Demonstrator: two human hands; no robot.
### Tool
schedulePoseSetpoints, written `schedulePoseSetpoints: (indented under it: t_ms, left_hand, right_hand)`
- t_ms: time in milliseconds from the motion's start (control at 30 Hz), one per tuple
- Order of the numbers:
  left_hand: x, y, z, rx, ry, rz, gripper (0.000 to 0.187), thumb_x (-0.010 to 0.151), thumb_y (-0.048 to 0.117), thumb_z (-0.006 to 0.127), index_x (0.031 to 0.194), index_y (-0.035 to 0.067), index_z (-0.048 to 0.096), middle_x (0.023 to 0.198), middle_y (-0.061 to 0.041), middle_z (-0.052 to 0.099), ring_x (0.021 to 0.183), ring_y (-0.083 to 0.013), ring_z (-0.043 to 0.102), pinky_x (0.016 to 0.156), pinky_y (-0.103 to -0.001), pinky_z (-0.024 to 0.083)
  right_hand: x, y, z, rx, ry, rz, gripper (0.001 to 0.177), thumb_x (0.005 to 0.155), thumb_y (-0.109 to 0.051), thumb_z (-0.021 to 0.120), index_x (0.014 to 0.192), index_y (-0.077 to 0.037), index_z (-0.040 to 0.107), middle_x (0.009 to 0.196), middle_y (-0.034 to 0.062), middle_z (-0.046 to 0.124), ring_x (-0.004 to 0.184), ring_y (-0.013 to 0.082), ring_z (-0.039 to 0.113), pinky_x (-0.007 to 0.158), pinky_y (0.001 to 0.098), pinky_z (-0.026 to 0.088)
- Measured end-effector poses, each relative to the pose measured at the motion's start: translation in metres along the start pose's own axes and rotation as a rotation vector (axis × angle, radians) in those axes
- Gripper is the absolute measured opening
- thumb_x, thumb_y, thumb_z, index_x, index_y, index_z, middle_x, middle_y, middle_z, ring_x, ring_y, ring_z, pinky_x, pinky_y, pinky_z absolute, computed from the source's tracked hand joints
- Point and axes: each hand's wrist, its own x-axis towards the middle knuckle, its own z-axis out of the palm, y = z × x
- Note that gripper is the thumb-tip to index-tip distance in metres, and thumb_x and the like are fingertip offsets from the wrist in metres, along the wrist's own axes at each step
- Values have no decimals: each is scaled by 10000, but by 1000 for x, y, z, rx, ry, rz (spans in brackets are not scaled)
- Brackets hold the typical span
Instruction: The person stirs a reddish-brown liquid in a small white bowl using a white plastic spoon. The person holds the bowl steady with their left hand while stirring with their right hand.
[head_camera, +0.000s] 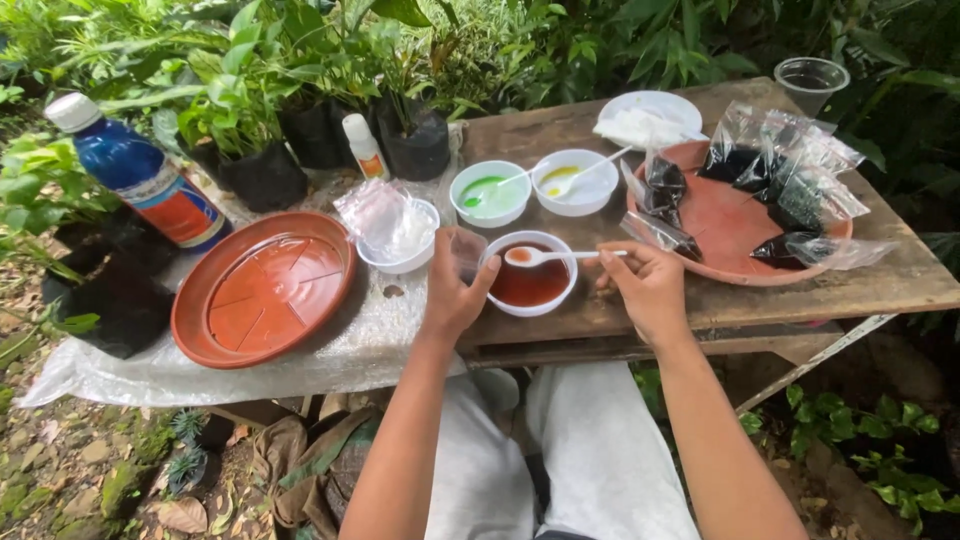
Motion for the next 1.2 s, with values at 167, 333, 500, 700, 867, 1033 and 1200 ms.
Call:
schedulePoseSetpoints:
  t_ms: [167,333,500,700,867,1033,1200]
  left_hand:
    - [0,5,-1,-31,-10,-34,444,932,447,690,1097,87,489,944,-155,653,943,-349,705,793,-523,608]
    - [-1,5,-2,-63,-26,-91,489,909,477,699,1095,81,481,950,-179,666,962,-373,716,808,-541,617]
    - [0,6,-3,-95,-35,-130,482,909,480,700,1092,95,475,954,-174,666,948,-361,719,803,-532,625]
    - [0,12,-4,-96,-23,-129,510,902,515,691,1097,93,482,953,-180,663,940,-374,710,791,-537,621]
    - [0,8,-2,-89,-19,-84,512,899,513,700,1095,99,472,951,-175,662,950,-372,714,781,-526,617]
    - [-1,9,-3,-109,-27,-90,504,890,487,719,1111,104,477,975,-172,663,986,-387,705,841,-555,600]
    - [-1,10,-3,-113,-10,-82,486,889,465,733,1110,108,489,960,-175,664,968,-380,709,839,-550,598]
  right_hand:
    - [-1,7,-2,-17,29,14,167,942,-34,693,1087,9,765,773,130,751,582,122,669,589,217,534]
    - [0,-3,0,-12,14,52,174,938,-59,706,1079,9,781,779,167,769,583,134,693,589,229,559]
    - [0,1,0,9,21,65,190,952,-74,708,1105,25,759,842,176,769,617,137,698,616,240,575]
    - [1,14,-3,6,9,40,189,965,-60,707,1116,50,737,871,199,757,633,150,703,617,264,593]
    - [0,14,-2,12,19,10,175,973,-47,702,1102,67,734,880,221,752,618,168,700,603,276,595]
    - [0,15,0,86,43,-7,164,967,-17,671,1089,78,725,836,212,748,574,168,682,566,275,591]
    - [1,9,0,74,45,-30,150,953,-14,689,1069,63,745,819,204,751,555,165,673,559,261,565]
